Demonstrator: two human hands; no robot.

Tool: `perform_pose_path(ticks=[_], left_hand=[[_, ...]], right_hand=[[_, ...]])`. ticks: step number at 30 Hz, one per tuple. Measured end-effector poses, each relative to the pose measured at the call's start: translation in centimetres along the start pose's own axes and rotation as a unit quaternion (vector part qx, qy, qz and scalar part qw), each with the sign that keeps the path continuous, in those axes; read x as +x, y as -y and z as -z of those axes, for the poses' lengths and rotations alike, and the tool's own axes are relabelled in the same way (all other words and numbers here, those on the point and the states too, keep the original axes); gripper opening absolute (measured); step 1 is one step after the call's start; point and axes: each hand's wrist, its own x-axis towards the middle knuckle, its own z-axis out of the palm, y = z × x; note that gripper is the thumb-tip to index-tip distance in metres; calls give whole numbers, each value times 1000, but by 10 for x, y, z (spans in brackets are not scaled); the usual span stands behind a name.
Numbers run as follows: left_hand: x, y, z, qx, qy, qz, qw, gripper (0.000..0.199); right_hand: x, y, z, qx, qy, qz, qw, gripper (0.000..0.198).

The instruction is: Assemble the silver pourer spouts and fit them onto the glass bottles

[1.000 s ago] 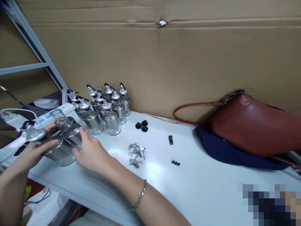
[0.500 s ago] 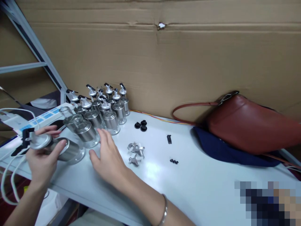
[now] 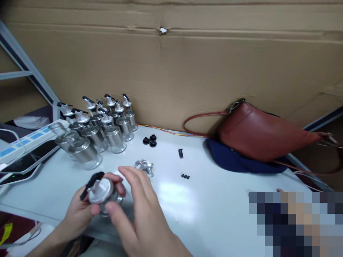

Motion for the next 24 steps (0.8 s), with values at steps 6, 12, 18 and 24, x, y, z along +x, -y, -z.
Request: perform_pose_path(ticks=[6,12,18,24], left_hand=[[5,-1,-23,8,80,-26,996,46],[11,-9,-41,-12,126,84,988,46],[24,-21,-59,-37,174,42,983,43],[28,-20,-64,1,186,-11,982,49]], right_hand=[[-13,-7,18,-20,-20,12,1000,44],[-27,-9,34,-54,-37,14,998,40],[-33,-9,39,-46,-34,16,998,36],[-34,-16,30,-19,-93,42,995,32]])
